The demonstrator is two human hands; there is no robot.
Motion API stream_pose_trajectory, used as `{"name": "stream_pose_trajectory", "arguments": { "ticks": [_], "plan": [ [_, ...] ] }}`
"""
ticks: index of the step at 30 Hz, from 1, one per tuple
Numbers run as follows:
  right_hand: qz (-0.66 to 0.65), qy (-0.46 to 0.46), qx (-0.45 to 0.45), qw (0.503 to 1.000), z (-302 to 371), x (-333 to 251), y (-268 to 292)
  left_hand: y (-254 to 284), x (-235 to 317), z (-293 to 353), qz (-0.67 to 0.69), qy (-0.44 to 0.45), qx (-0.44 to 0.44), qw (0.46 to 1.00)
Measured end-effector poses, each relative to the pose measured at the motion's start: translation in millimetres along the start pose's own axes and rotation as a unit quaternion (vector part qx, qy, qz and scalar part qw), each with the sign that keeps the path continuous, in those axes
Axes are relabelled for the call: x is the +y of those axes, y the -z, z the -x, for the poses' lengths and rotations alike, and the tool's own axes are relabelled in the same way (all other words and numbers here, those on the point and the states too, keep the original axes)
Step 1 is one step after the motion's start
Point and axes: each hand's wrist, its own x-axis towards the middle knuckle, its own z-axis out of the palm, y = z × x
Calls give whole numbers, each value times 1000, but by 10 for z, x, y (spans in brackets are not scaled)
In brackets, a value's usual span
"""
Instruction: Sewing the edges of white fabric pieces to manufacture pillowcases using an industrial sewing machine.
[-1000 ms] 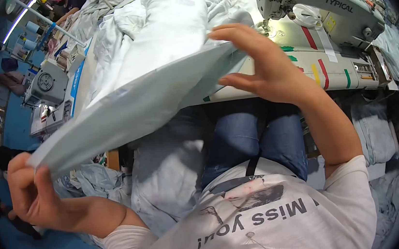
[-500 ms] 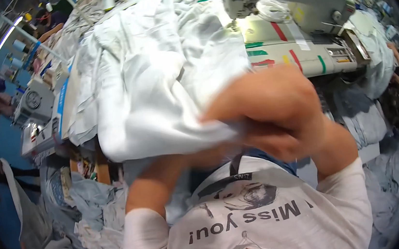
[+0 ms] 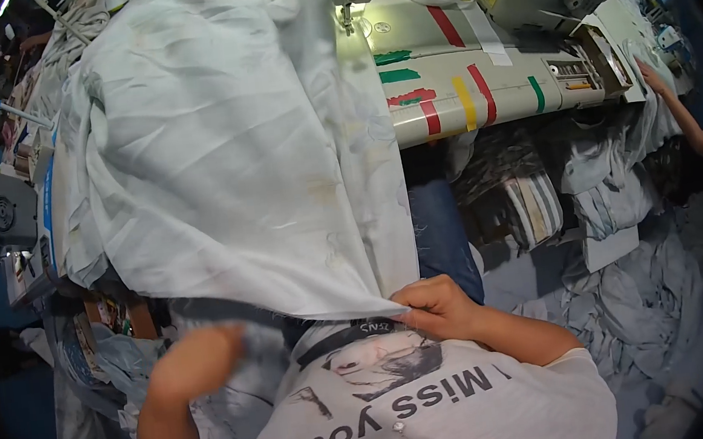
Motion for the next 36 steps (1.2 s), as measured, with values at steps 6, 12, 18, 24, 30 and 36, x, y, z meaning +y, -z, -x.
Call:
{"name": "stream_pose_trajectory", "arguments": {
  "ticks": [6, 12, 18, 24, 30, 36],
  "plan": [
    [-45, -21, -55, 997, -41, -119, 145, 1291, 784, -1408, 264, -314, 386, 826],
    [-132, -79, -79, 985, -85, -11, 251, 2693, 39, -2911, 141, -175, 674, 703],
    [-152, -113, -69, 980, -329, 105, 421, 3373, -171, -3266, 23, -72, 619, 782],
    [-144, -85, -98, 981, -775, 138, 661, 3681, -485, -3535, 96, -189, 649, 730],
    [-124, -21, -93, 988, -1139, 86, 863, 4077, -776, -4013, 286, -345, 612, 652],
    [-7, 50, -70, 996, -1428, -222, 1036, 4631, -1113, -4103, 135, -266, 584, 755]
  ]
}}
